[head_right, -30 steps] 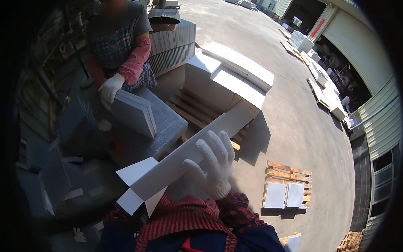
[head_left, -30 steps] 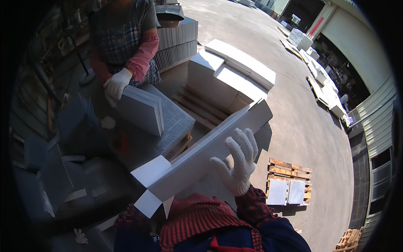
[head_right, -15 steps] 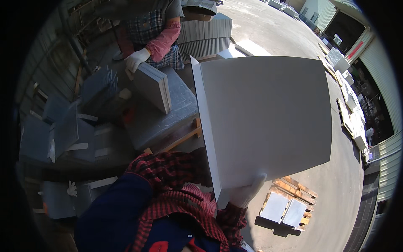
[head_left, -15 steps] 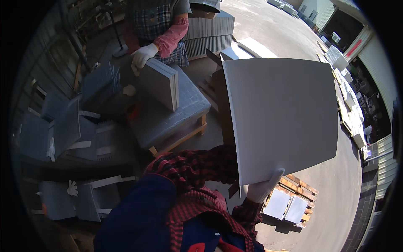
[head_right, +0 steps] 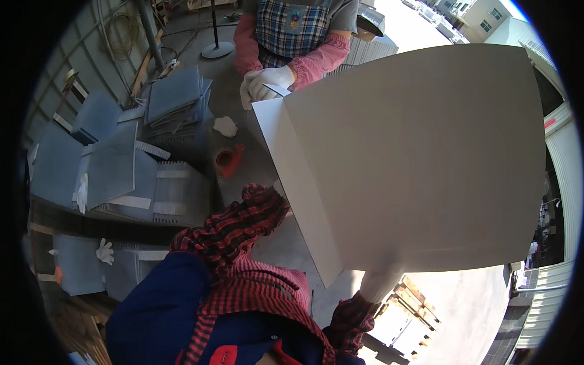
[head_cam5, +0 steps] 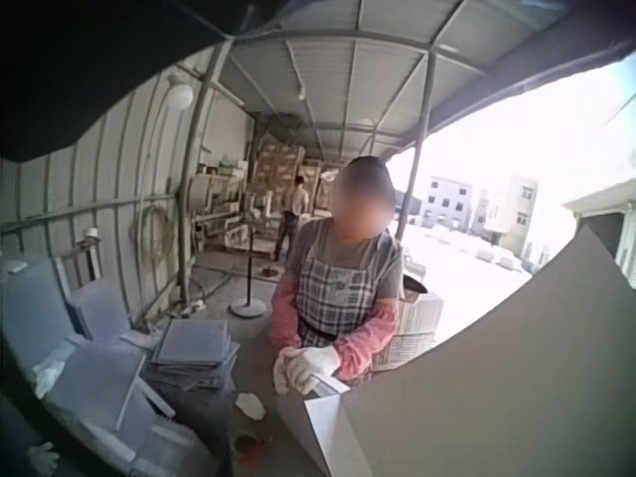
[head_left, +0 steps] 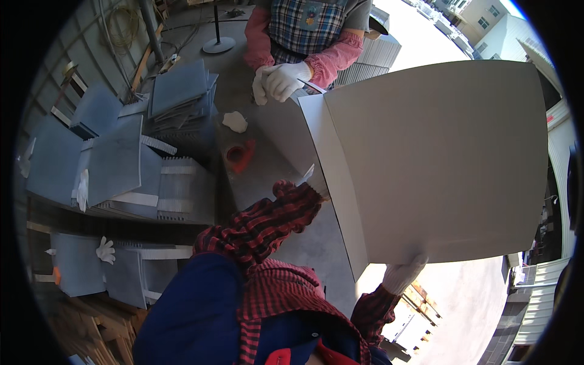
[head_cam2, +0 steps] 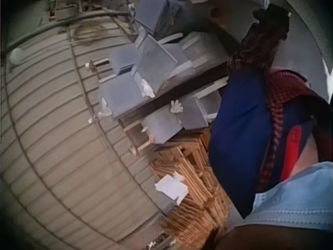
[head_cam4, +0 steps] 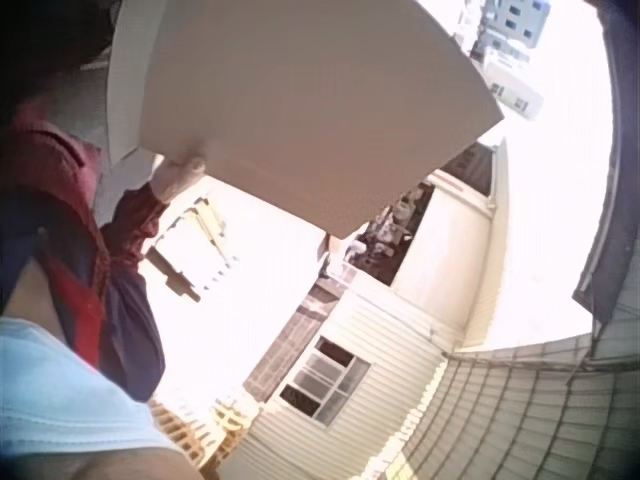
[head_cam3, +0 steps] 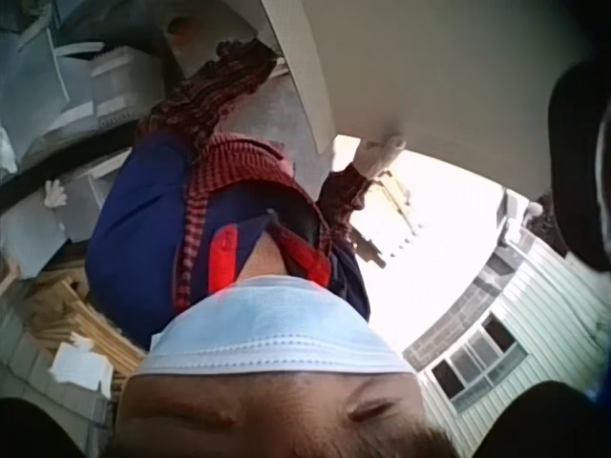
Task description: The person picks up gray panels and places them on a wooden frame, then uses tape to secure the panels to the frame. The person repeats this process with multiple panels, stacking them on a pallet.
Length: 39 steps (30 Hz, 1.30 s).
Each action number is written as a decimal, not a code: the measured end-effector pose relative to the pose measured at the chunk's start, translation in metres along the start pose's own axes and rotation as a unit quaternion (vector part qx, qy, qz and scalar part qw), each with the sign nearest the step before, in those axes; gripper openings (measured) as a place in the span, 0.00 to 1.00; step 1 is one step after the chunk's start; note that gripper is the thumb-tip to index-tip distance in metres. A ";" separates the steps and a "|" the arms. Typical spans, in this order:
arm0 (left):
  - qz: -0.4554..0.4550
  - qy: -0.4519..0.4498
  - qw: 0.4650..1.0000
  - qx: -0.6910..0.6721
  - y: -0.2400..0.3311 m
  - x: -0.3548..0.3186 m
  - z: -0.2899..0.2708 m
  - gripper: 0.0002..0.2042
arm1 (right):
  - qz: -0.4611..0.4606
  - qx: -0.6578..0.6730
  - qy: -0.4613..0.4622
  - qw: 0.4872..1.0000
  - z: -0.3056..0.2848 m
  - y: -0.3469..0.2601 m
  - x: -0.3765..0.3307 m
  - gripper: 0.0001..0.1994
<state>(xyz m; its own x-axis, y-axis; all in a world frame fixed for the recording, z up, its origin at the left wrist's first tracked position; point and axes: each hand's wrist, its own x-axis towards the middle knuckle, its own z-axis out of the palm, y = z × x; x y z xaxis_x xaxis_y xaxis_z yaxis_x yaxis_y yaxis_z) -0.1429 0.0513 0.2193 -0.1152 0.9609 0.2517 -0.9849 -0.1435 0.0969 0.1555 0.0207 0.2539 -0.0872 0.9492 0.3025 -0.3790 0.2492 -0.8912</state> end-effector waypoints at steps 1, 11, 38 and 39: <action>0.012 -0.015 1.000 -0.023 0.021 -0.002 0.002 0.26 | -0.002 0.090 -0.020 0.996 0.018 0.005 0.003 0.26; -0.077 0.034 0.995 0.051 0.174 0.034 0.044 0.22 | 0.036 -0.317 0.044 0.947 0.012 0.029 0.008 0.34; -0.168 0.310 0.645 0.678 0.277 0.107 -0.026 0.21 | 0.029 -0.595 -0.189 0.781 0.014 0.198 0.114 0.21; -0.181 0.338 0.614 0.690 0.284 0.109 -0.025 0.22 | 0.073 -0.573 -0.184 0.795 0.010 0.201 0.119 0.20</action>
<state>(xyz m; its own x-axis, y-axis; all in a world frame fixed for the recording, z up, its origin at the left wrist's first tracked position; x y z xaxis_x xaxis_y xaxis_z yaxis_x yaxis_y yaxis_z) -0.4383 0.1214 0.2502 -0.4077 0.8003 -0.4398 0.0309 0.4934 0.8692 0.0594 0.1822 0.1143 -0.3964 0.9162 0.0579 0.7300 0.3528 -0.5853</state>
